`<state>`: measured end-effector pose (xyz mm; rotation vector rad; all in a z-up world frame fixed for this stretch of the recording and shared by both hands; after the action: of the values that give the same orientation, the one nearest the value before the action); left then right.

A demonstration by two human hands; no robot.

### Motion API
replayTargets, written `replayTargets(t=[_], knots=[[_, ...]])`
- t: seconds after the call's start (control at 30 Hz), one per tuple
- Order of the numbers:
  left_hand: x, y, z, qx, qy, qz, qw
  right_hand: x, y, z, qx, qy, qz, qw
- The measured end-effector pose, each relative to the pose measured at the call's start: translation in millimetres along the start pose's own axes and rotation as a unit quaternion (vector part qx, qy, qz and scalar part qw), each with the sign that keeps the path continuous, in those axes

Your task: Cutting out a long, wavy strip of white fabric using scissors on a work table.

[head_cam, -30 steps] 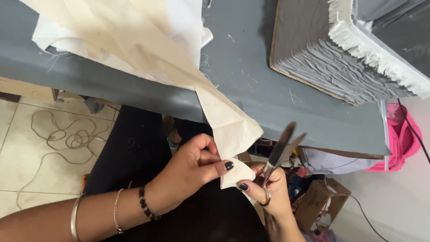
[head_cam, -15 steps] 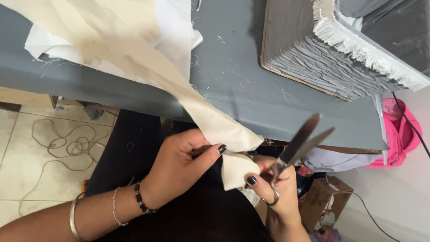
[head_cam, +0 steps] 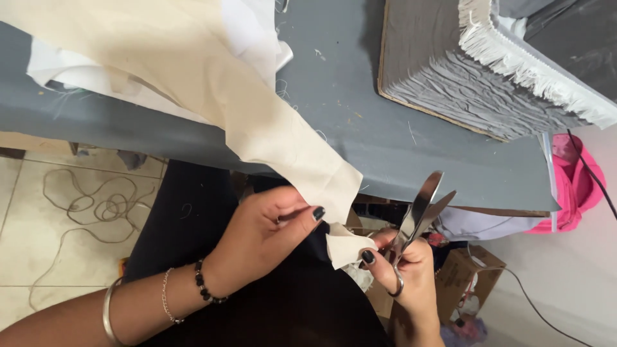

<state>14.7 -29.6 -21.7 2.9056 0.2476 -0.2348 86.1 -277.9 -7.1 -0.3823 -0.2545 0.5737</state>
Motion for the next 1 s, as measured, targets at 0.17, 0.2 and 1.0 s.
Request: replayTargets(t=[0.17, 0.2, 1.0], knots=[[-2.3, 2.7, -2.6, -0.001, 0.012, -0.04, 0.999, 8.1, 5.8, 13.3, 0.058, -0.035, 0.017, 0.998], [-2.9, 3.6, -0.9, 0.012, 0.023, -0.048, 0.998, 10.4, 8.4, 13.4, 0.098, -0.024, 0.011, 0.995], [1.1, 21.1, 42.6, -0.19, -0.141, 0.13, 0.963, -2.2, 2.8, -16.7, 0.122, -0.075, 0.042, 0.989]])
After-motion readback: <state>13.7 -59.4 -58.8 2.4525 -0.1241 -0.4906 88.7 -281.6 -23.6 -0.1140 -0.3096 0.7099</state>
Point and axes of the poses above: each hand's wrist, its own x-axis towards the middle knuckle, its own y-axis out of the palm, z = x × y, the point moved 1 cm from there along x, towards the middle knuckle, and after that the axes turned 9 degrees about -y, right-handed, at the moved point
